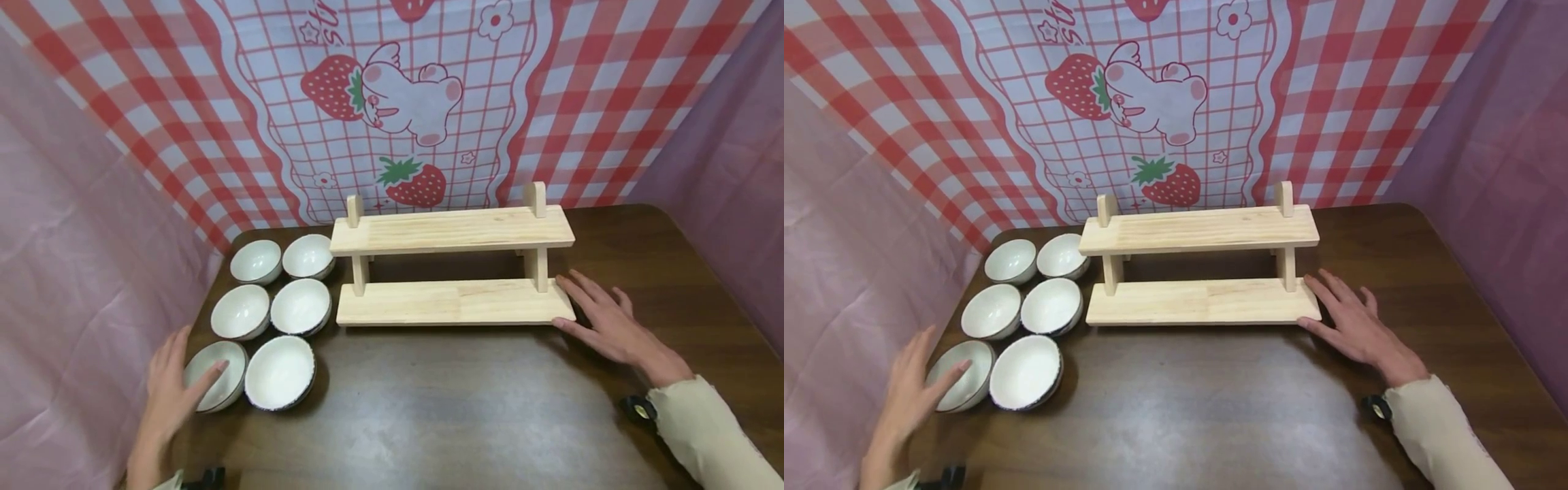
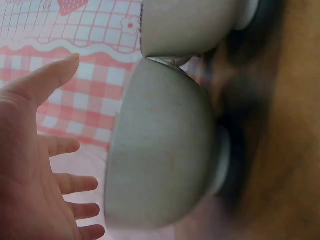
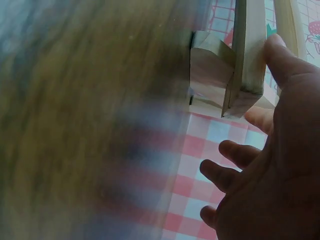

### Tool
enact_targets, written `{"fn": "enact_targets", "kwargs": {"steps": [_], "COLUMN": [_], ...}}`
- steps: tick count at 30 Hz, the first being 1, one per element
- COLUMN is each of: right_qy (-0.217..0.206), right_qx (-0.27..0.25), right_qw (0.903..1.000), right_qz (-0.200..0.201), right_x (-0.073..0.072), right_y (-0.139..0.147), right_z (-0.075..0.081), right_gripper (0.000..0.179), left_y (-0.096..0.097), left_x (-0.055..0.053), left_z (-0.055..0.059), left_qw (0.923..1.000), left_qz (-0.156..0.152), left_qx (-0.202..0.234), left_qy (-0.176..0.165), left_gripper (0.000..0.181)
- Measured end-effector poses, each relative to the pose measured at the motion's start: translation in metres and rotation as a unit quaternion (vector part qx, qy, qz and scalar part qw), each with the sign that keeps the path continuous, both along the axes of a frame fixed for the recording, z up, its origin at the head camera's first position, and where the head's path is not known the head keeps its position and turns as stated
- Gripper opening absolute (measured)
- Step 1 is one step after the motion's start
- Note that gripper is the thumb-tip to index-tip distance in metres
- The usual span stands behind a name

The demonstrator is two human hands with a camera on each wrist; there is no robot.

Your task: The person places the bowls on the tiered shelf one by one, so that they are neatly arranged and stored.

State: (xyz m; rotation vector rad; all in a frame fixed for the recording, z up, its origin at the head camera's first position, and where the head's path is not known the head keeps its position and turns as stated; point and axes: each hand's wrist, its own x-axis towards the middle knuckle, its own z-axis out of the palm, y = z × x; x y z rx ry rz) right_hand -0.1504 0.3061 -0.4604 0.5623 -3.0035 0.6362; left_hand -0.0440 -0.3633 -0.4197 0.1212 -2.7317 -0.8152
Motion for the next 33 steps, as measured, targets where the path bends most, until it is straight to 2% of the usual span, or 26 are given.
{"fn": "enact_targets", "kwargs": {"steps": [5, 13, 18, 22, 27, 33], "right_qy": [-0.044, -0.086, -0.087, -0.095, -0.088, -0.082], "right_qx": [-0.031, -0.092, -0.105, -0.134, -0.182, -0.214], "right_qw": [0.9985, 0.9919, 0.9906, 0.9865, 0.9795, 0.9732], "right_qz": [0.009, 0.018, 0.013, 0.004, 0.005, 0.008], "right_x": [-0.002, -0.006, -0.005, -0.006, -0.005, -0.005], "right_y": [0.002, 0.006, 0.007, 0.008, 0.008, 0.006], "right_z": [0.0, -0.005, -0.009, -0.012, -0.021, -0.026], "right_gripper": [0.082, 0.083, 0.082, 0.08, 0.077, 0.075], "left_y": [-0.004, -0.004, -0.002, -0.002, -0.004, -0.005], "left_x": [0.009, 0.018, 0.023, 0.026, 0.03, 0.035], "left_z": [-0.012, -0.025, -0.031, -0.038, -0.044, -0.047], "left_qw": [0.9995, 0.9967, 0.9961, 0.9964, 0.9947, 0.9917], "left_qz": [0.008, 0.022, 0.027, 0.036, 0.029, 0.032], "left_qx": [0.025, 0.064, 0.072, 0.074, 0.099, 0.122], "left_qy": [-0.017, -0.043, -0.042, -0.02, -0.004, -0.025], "left_gripper": [0.092, 0.095, 0.097, 0.097, 0.1, 0.105]}}
